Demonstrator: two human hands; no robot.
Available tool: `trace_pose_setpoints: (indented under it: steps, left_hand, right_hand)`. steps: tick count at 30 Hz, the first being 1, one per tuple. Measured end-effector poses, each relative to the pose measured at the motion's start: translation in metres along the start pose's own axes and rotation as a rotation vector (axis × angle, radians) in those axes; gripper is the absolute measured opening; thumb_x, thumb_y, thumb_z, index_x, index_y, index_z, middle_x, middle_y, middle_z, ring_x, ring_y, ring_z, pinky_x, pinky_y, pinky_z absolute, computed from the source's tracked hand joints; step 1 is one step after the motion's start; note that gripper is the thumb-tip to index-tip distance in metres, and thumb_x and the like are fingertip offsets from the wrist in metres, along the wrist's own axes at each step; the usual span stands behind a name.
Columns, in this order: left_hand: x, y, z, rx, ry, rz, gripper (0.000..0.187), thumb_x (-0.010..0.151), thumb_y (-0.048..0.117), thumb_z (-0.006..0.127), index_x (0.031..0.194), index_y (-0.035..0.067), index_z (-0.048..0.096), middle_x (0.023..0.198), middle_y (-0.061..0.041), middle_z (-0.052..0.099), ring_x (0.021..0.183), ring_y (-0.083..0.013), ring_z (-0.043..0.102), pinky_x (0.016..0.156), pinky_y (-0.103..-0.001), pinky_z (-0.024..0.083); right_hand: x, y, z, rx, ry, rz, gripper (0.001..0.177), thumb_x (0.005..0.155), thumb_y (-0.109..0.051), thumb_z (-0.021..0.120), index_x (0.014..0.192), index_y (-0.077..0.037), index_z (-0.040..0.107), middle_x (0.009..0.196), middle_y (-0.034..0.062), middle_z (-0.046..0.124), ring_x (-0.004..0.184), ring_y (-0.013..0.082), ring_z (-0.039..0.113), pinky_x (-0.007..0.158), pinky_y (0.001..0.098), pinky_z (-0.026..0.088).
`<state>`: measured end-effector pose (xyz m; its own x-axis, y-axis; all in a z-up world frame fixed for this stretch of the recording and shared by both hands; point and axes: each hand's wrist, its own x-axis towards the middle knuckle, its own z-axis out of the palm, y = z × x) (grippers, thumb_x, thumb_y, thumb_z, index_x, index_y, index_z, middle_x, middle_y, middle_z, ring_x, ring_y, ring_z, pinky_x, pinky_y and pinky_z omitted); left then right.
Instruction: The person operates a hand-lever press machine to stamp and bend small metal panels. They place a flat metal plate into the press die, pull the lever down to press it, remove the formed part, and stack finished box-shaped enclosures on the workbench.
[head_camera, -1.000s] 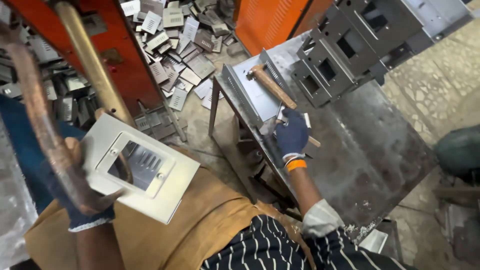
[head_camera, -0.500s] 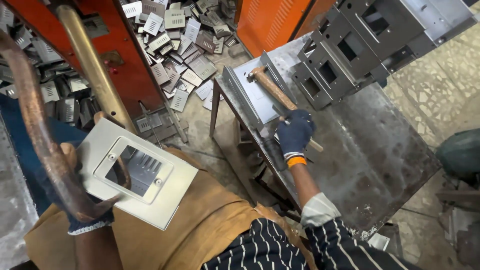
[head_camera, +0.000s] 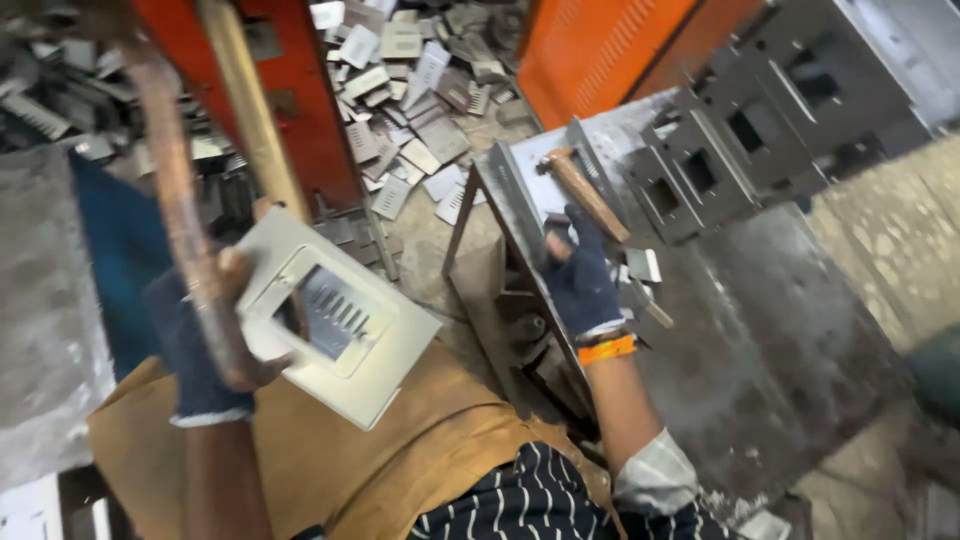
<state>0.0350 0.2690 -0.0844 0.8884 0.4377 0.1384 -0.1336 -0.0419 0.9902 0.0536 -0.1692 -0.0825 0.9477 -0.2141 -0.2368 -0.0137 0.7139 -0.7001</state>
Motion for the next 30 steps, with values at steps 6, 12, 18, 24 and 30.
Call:
trace_pose_setpoints:
  steps: [6,12,18,24,30]
  left_hand:
    - [0.000,0.017,0.010,-0.007,-0.025,0.288,0.027,0.102,0.023,0.069,0.087,0.001,0.065,0.081,0.007,0.058,0.076,-0.0037,0.049,0.065,-0.025,0.040]
    - [0.001,0.026,0.018,-0.061,-0.094,0.195,0.038,0.103,0.024,0.064,0.074,0.002,0.053,0.070,0.004,0.051,0.061,-0.0050,0.044,0.059,-0.026,0.035]
    - [0.000,0.003,0.004,0.159,-0.222,0.369,0.021,0.102,0.015,0.059,0.107,-0.003,0.068,0.096,-0.001,0.068,0.086,-0.0081,0.064,0.074,-0.026,0.052]
    - [-0.013,0.075,0.008,0.222,-0.279,0.460,0.029,0.097,0.013,0.065,0.115,-0.007,0.074,0.091,-0.003,0.071,0.079,-0.0082,0.062,0.073,-0.028,0.052]
    - [-0.021,0.060,0.010,-0.166,-0.200,0.130,0.031,0.102,0.023,0.062,0.109,-0.005,0.074,0.097,-0.001,0.074,0.083,-0.0059,0.064,0.075,-0.024,0.052]
  right_hand:
    - [-0.032,0.039,0.037,-0.471,-0.272,0.147,0.048,0.087,0.008,0.070,0.133,-0.003,0.060,0.102,0.0092,0.063,0.086,0.0206,0.062,0.073,0.0329,0.053]
    - [-0.049,0.087,0.047,0.166,-0.236,0.400,0.033,0.099,-0.013,0.059,0.127,0.002,0.059,0.114,0.0088,0.065,0.109,0.0181,0.063,0.098,0.0313,0.058]
    - [-0.086,0.096,0.111,-0.096,-0.578,0.521,0.033,0.108,-0.017,0.061,0.135,0.002,0.057,0.116,0.0100,0.068,0.103,0.0195,0.064,0.087,0.0331,0.055]
    - [-0.123,0.079,0.163,-0.318,-0.660,0.749,0.054,0.092,-0.028,0.073,0.137,-0.001,0.059,0.118,0.0046,0.073,0.103,0.0125,0.069,0.087,0.0268,0.055]
    - [-0.132,0.074,0.182,-0.435,-0.596,0.708,0.055,0.088,-0.023,0.077,0.136,-0.002,0.062,0.112,0.0035,0.069,0.100,0.0117,0.065,0.080,0.0285,0.054]
